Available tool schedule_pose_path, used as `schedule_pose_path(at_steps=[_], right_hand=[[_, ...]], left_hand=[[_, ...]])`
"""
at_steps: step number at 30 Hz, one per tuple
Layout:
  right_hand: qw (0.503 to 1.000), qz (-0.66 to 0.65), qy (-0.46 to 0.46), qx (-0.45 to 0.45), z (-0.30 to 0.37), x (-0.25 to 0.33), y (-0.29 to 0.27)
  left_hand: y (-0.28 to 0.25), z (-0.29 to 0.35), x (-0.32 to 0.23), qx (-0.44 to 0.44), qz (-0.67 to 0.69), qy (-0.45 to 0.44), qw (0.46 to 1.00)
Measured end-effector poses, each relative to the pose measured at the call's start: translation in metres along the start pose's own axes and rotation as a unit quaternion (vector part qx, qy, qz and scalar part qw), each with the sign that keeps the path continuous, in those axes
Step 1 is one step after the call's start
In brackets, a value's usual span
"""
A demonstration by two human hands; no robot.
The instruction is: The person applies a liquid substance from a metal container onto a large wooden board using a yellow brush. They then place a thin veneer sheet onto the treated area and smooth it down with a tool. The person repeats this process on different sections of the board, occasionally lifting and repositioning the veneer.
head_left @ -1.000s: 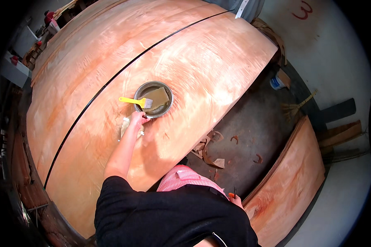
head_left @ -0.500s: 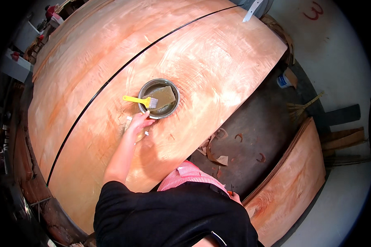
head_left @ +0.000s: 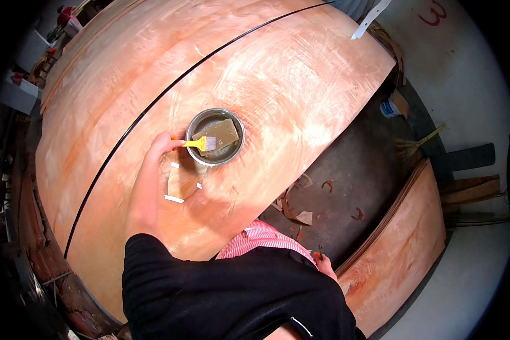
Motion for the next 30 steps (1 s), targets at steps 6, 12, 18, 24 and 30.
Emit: schedule_pose_path(at_steps=[6, 12, 18, 24, 30], right_hand=[[0.998, 0.056, -0.021, 0.001, -0.009, 0.005, 0.001], [0.999, 0.006, -0.046, 0.018, -0.035, -0.023, 0.001], [0.999, -0.05, -0.005, 0.011, -0.06, -0.01, -0.022], [0.994, -0.094, -0.014, 0.045, -0.128, -0.008, -0.075], [0.996, -0.081, -0.006, 0.035, -0.193, -0.003, -0.156]], left_hand=[[0.002, 0.016, -0.02, -0.068, -0.068, 0.003, 0.995], [0.006, 0.017, -0.031, -0.065, -0.139, -0.029, 0.988], [0.015, 0.016, -0.031, -0.111, -0.189, 0.009, 0.976], [-0.002, 0.026, -0.029, -0.018, 0.026, 0.014, 0.999], [0.009, 0.025, -0.121, -0.081, 0.204, -0.061, 0.974]])
Point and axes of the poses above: each hand's wrist, its own z-axis away from the middle knuckle, its own y-axis out of the palm, x = y × z, the point moved 1 cm from there along -z, towards the middle knuckle, and after that the axes turned 11 degrees about z, right-handed, at the moved point
